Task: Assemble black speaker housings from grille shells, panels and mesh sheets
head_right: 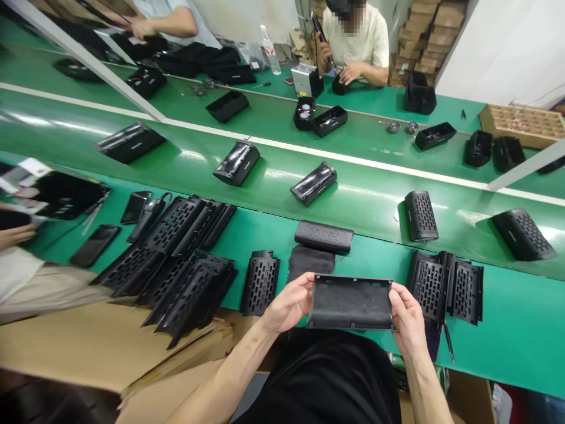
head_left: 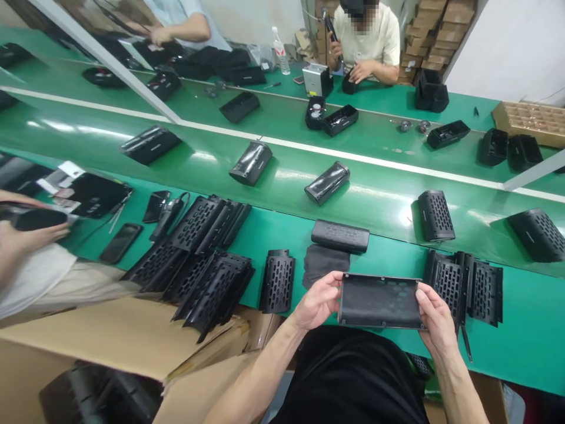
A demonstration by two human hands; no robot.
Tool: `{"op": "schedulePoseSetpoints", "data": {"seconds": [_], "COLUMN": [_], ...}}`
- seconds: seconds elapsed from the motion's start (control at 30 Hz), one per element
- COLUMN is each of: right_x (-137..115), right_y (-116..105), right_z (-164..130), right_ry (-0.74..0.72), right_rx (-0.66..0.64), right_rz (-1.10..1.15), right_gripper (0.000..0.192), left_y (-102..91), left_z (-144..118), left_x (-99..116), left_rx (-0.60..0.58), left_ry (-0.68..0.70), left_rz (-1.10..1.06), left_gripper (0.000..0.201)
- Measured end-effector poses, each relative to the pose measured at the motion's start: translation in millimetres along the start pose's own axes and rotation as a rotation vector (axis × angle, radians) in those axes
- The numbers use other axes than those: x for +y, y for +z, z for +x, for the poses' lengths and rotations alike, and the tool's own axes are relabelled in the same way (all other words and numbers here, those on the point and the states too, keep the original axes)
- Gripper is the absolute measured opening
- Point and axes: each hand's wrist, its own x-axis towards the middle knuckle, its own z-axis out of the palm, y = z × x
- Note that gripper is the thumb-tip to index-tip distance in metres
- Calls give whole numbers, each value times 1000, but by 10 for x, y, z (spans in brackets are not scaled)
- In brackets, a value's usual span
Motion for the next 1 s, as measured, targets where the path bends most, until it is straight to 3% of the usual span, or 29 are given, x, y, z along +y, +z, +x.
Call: {"op": "schedulePoseSetpoints", "data": {"seconds": [0.1,0.2,0.27,0.4,0.57,0.73,0.87,1.0], "right_x": [-140,-271,-341,-437,-404,-197,-44,-115], "right_y": [186,502,763,1383,2372,3253,3590,3523], "right_z": [104,243,375,877,1897,2678,2961,2988], "right_ry": [59,112,140,141,150,188,204,202], "right_rx": [-144,-328,-412,-437,-205,-2,28,-32], "right_rz": [-50,-141,-202,-273,-333,-360,-325,-289], "right_gripper": [49,48,48,48,24,38,38,37], "left_y": [-66,-123,-154,-299,-681,-952,-966,-899], "left_z": [145,287,310,200,-1,-177,-159,3], "left_x": [16,4,5,63,128,143,223,368], "left_rx": [-39,-54,-16,58,60,47,99,79], "left_ry": [-194,-407,-453,-325,-186,-30,72,115], "left_rz": [-195,-251,-279,-373,-445,-450,-480,-475], "left_gripper": [47,59,55,50,74,89,85,84]}}
